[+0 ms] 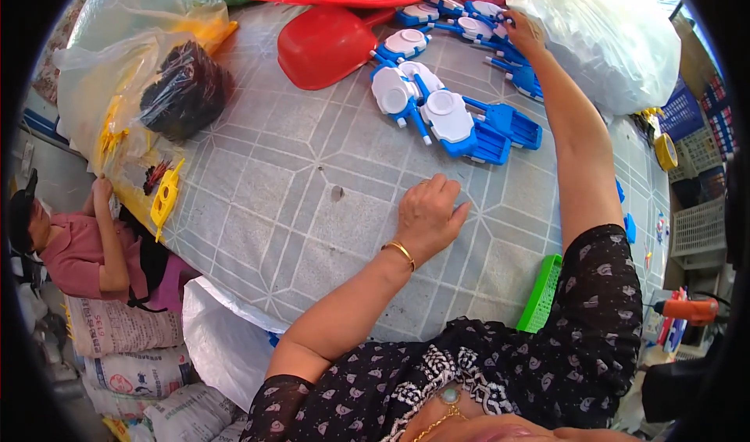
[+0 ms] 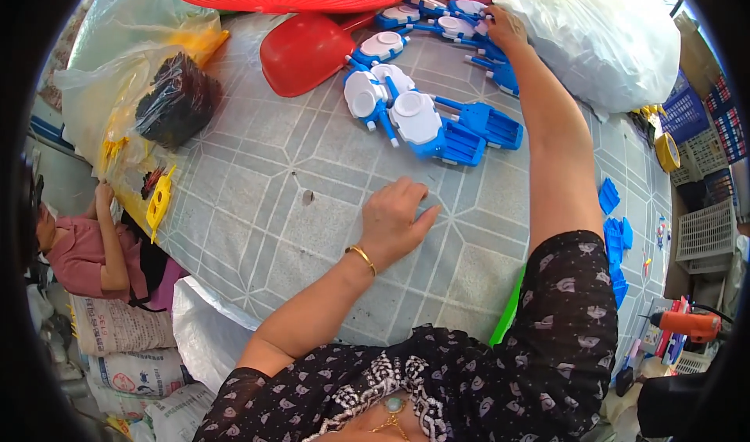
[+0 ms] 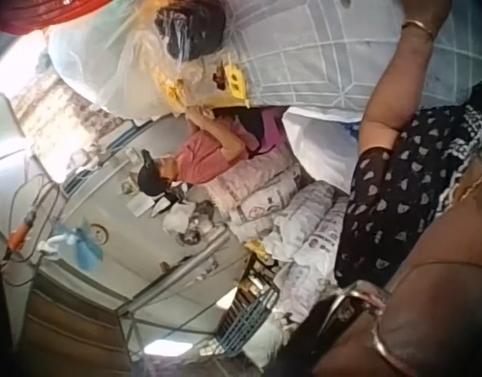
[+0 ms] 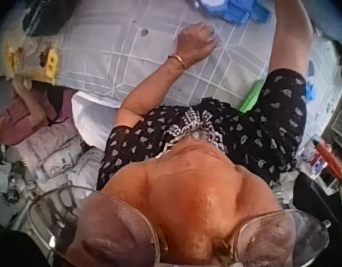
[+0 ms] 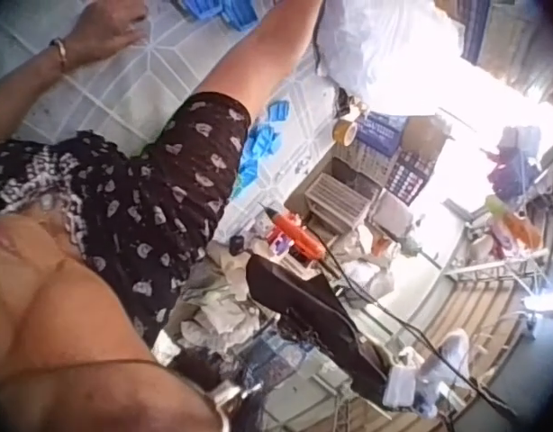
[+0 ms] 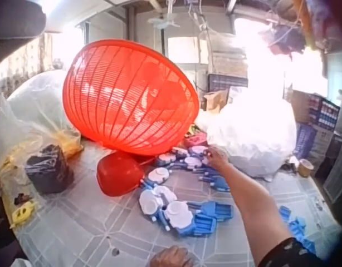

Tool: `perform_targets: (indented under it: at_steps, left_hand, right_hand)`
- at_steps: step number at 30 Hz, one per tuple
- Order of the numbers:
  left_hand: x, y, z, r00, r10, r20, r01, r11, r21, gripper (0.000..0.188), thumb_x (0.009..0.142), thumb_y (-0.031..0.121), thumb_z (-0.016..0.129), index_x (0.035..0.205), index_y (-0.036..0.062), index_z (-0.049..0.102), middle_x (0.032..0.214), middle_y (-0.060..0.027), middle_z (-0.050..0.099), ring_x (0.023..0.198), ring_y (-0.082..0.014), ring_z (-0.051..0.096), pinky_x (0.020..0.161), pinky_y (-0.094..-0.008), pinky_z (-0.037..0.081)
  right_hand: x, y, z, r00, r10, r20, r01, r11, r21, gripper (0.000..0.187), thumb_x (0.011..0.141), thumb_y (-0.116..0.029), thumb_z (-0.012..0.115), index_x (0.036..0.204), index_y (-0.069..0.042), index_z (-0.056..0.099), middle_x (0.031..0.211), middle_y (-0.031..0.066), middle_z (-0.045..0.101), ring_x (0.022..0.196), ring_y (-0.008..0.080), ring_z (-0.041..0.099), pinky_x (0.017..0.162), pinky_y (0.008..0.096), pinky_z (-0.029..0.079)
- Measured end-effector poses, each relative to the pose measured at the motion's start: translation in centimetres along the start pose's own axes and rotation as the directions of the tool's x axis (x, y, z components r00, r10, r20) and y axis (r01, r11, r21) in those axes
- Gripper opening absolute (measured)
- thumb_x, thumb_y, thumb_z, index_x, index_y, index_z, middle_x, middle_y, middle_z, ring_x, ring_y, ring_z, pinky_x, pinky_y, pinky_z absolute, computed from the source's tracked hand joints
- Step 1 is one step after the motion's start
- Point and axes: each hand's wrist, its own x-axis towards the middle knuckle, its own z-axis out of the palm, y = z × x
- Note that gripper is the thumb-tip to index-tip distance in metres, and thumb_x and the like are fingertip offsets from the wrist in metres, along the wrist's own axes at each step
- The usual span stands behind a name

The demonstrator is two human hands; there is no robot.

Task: Assembling small blue and white plastic toy components using an electric screwdriver.

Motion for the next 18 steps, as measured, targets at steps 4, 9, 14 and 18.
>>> perform_targets:
  at_steps: [4,9,14,18]
  left_hand:
    - [0.0,-0.5,-0.1,1.000,-0.001,-0.007,0.001,1.000,0.007,0.025,0.083,0.026,0.079,0.094,0.0087,0.063,0.090,-0.0095,0.062,0.079,-0.0324,0.064,0.067,-0.0449,0.050]
    - [-0.1,-0.6,-0.4,0.999,-0.033,0.011,0.033,0.999,-0.002,0.025,0.082,0.025,0.079,0.090,0.0077,0.062,0.092,-0.0110,0.062,0.084,-0.0330,0.065,0.072,-0.0465,0.051]
    - [0.0,-0.1,0.1,0.999,-0.038,0.010,0.039,0.996,-0.078,0.025,0.083,0.027,0.079,0.086,0.0074,0.064,0.086,-0.0103,0.065,0.079,-0.0336,0.066,0.068,-0.0469,0.051]
    - [-0.5,-0.8,-0.6,0.998,-0.061,0.012,0.061,0.997,-0.049,0.024,0.083,0.027,0.079,0.084,0.0083,0.064,0.083,-0.0097,0.065,0.078,-0.0326,0.066,0.068,-0.0463,0.050]
  right_hand:
    - [-2.5,-2.3,-2.7,0.980,-0.109,0.167,0.103,0.994,0.044,0.025,0.095,-0.024,0.068,0.119,-0.019,0.073,0.115,0.0100,0.074,0.102,0.0307,0.070,0.092,0.0416,0.053]
    - [-5.5,-6.9,-11.6,0.807,-0.338,0.484,0.218,0.932,0.288,0.020,0.098,-0.019,0.067,0.117,-0.013,0.072,0.108,0.0124,0.073,0.093,0.0258,0.067,0.085,0.0399,0.054]
    - [-3.9,-5.0,-13.1,0.871,-0.356,0.338,0.220,0.899,0.379,0.026,0.100,-0.024,0.065,0.124,-0.017,0.071,0.116,0.0113,0.075,0.101,0.0269,0.071,0.087,0.0389,0.056]
    - [-0.2,-5.4,-5.9,0.968,-0.249,-0.041,0.252,0.964,0.086,0.032,0.098,-0.034,0.063,0.125,-0.019,0.072,0.120,0.0136,0.073,0.109,0.0364,0.069,0.095,0.0441,0.054]
